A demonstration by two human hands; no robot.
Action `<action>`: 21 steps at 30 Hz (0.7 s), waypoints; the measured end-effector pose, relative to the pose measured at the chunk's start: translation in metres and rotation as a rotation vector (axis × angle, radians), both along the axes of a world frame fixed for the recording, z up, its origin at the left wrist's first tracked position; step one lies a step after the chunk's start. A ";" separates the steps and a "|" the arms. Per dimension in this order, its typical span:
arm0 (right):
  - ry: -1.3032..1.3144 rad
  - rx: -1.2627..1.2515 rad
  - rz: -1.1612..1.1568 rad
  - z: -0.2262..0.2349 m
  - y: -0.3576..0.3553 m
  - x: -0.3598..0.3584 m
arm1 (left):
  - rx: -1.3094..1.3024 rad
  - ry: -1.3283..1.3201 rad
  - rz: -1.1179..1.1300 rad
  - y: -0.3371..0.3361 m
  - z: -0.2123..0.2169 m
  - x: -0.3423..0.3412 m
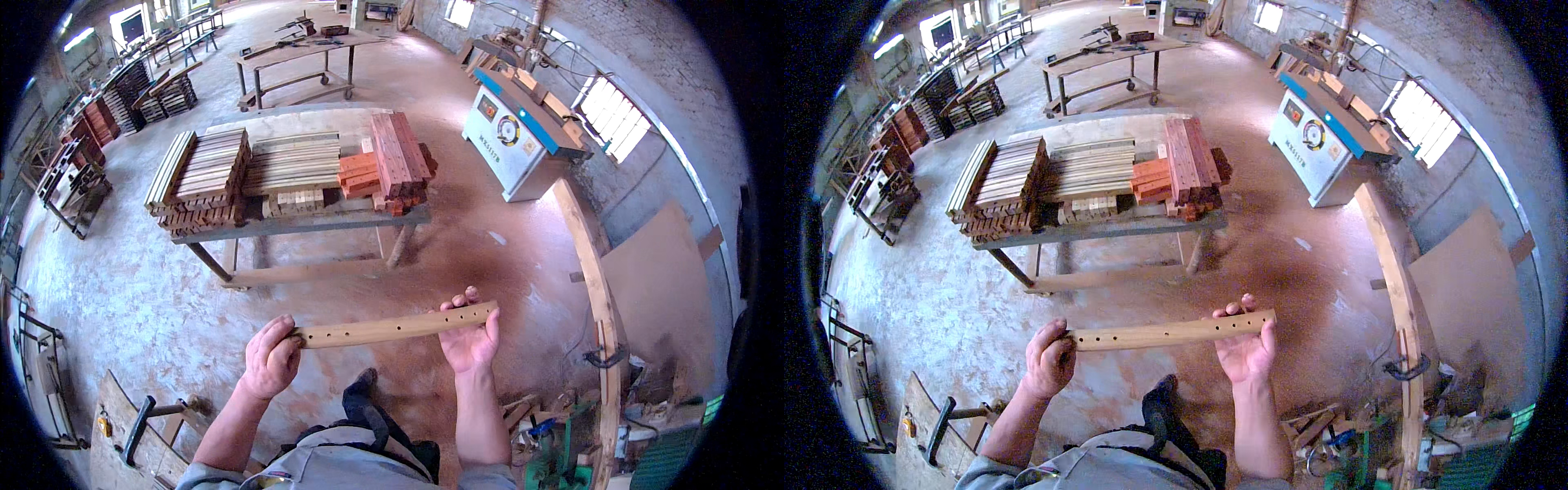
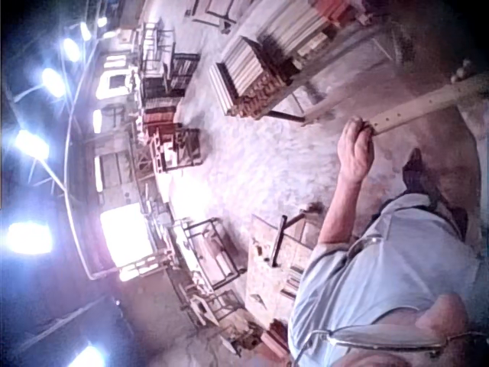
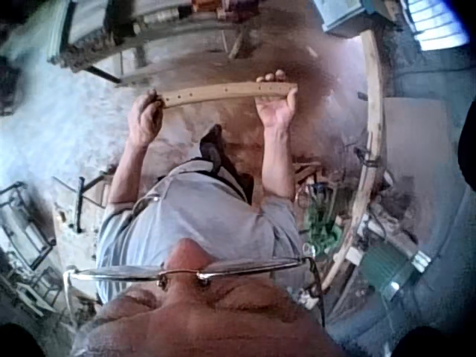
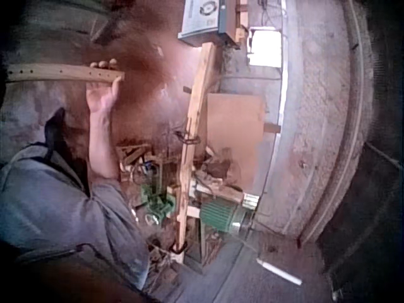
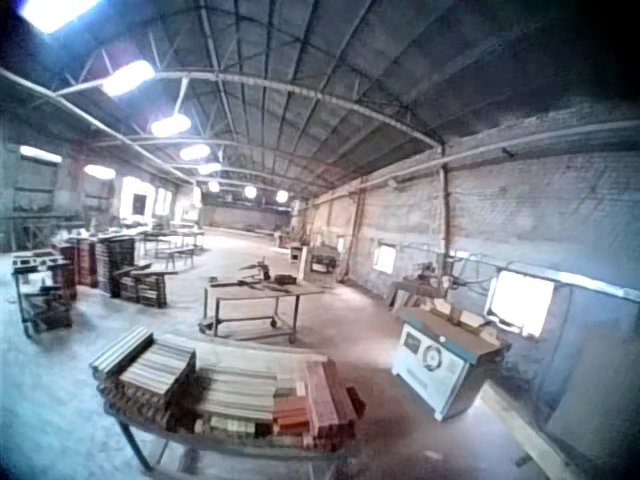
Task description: The person repeatedly picks up wooden slats from a table, places them on a drill press, and drills holes into them. After drilling, the person removes the slat and places it back on the table. This cycle is repeated multiple times throughout the video.
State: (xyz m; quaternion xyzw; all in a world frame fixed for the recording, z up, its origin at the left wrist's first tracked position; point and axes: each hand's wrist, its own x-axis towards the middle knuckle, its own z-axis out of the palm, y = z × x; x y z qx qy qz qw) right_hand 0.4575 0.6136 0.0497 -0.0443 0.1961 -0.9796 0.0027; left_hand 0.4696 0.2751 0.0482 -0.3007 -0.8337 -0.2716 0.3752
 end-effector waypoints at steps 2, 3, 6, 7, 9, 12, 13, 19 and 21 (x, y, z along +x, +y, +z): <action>0.004 -0.001 0.009 -0.003 0.007 -0.022 | -0.025 -0.011 0.022 0.006 -0.003 -0.019; 0.015 -0.004 0.015 -0.004 0.011 -0.033 | -0.035 -0.013 0.035 0.009 -0.005 -0.028; 0.049 -0.014 0.031 -0.008 0.020 -0.063 | -0.030 -0.015 0.074 0.017 -0.016 -0.052; 0.057 -0.023 0.032 -0.009 0.021 -0.072 | -0.022 -0.053 0.076 0.018 -0.019 -0.058; 0.068 -0.032 0.044 -0.011 0.023 -0.087 | 0.002 -0.093 0.089 0.018 -0.026 -0.068; 0.101 -0.028 0.075 -0.014 0.021 -0.106 | 0.001 -0.112 0.111 0.014 -0.034 -0.083; 0.113 -0.030 0.081 -0.014 0.020 -0.112 | 0.005 -0.130 0.119 0.012 -0.036 -0.086; 0.132 0.011 0.103 -0.014 0.001 -0.143 | 0.011 -0.143 0.147 -0.007 -0.050 -0.109; 0.147 0.035 0.110 -0.012 -0.009 -0.154 | 0.038 -0.139 0.149 -0.016 -0.054 -0.119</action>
